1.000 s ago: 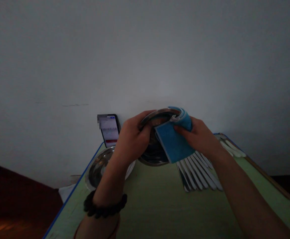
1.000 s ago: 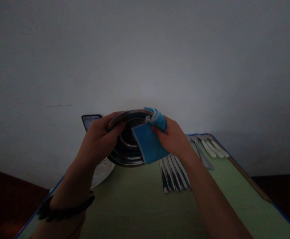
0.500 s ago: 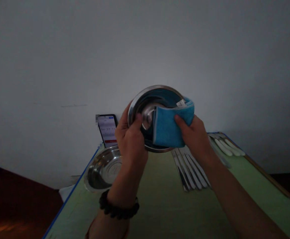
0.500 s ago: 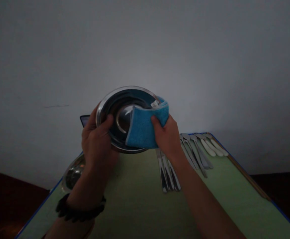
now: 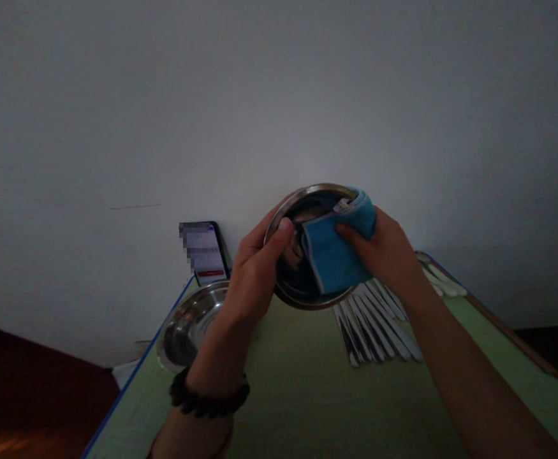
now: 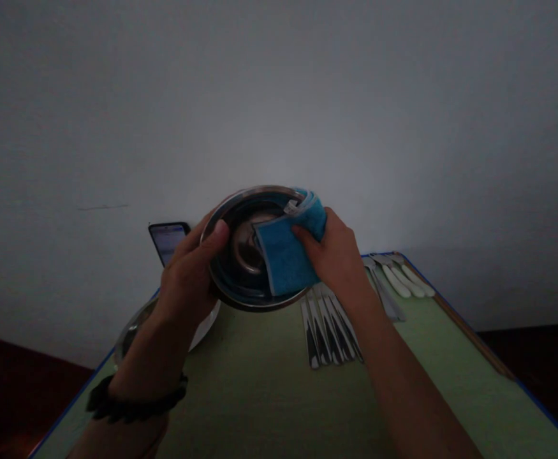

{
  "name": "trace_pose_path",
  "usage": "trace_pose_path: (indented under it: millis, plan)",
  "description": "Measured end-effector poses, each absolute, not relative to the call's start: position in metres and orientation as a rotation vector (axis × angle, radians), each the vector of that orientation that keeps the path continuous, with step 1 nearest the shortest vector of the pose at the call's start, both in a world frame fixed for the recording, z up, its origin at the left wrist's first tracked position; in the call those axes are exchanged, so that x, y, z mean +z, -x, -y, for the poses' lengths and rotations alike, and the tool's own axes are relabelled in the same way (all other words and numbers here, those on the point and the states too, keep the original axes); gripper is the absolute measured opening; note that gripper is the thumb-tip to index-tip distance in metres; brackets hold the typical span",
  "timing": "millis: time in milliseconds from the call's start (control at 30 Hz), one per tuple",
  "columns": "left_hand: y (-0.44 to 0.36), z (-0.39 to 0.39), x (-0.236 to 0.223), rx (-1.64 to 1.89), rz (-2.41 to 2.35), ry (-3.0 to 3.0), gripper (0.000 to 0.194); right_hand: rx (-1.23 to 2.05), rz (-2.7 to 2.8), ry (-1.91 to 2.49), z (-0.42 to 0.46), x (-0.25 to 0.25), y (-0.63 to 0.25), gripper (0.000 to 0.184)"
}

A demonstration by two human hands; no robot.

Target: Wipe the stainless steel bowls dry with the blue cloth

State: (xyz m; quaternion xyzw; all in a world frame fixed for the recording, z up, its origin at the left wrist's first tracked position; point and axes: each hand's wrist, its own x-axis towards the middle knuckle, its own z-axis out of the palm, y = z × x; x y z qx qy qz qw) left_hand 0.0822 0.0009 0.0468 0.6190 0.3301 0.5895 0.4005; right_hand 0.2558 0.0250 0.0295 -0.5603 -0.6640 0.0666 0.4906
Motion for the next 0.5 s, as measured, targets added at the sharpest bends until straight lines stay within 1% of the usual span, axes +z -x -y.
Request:
trace_pose_path:
  millis: [100, 167, 200, 300, 433, 500]
  plan:
    - [-0.092, 0.0, 0.043, 1.644, -0.853, -1.505, 0.036, -0.129, 1.479, 1.348, -0.023, 0.026, -0.243, 0.064]
    - [-0.1, 0.002, 0.042, 1.726, -0.842, -1.476, 0.036, -0.269, 1.48, 1.331, -0.021, 0.023, -0.231, 0.074]
    - [-0.103, 0.004, 0.041, 1.746, -0.833, -1.468, 0.037, -0.298, 1.505, 1.331, -0.019, 0.021, -0.226, 0.073]
    - [-0.107, 0.005, 0.038, 1.746, -0.845, -1.465, 0.041, -0.312, 1.539, 1.346, -0.015, 0.015, -0.212, 0.064]
    - [-0.108, 0.003, 0.034, 1.757, -0.893, -1.477, 0.043, -0.267, 1.553, 1.503, -0.011, 0.013, -0.204, 0.043]
    - [-0.109, 0.002, 0.032, 1.756, -0.918, -1.498, 0.043, -0.197, 1.66, 1.586, -0.01, 0.014, -0.203, 0.038]
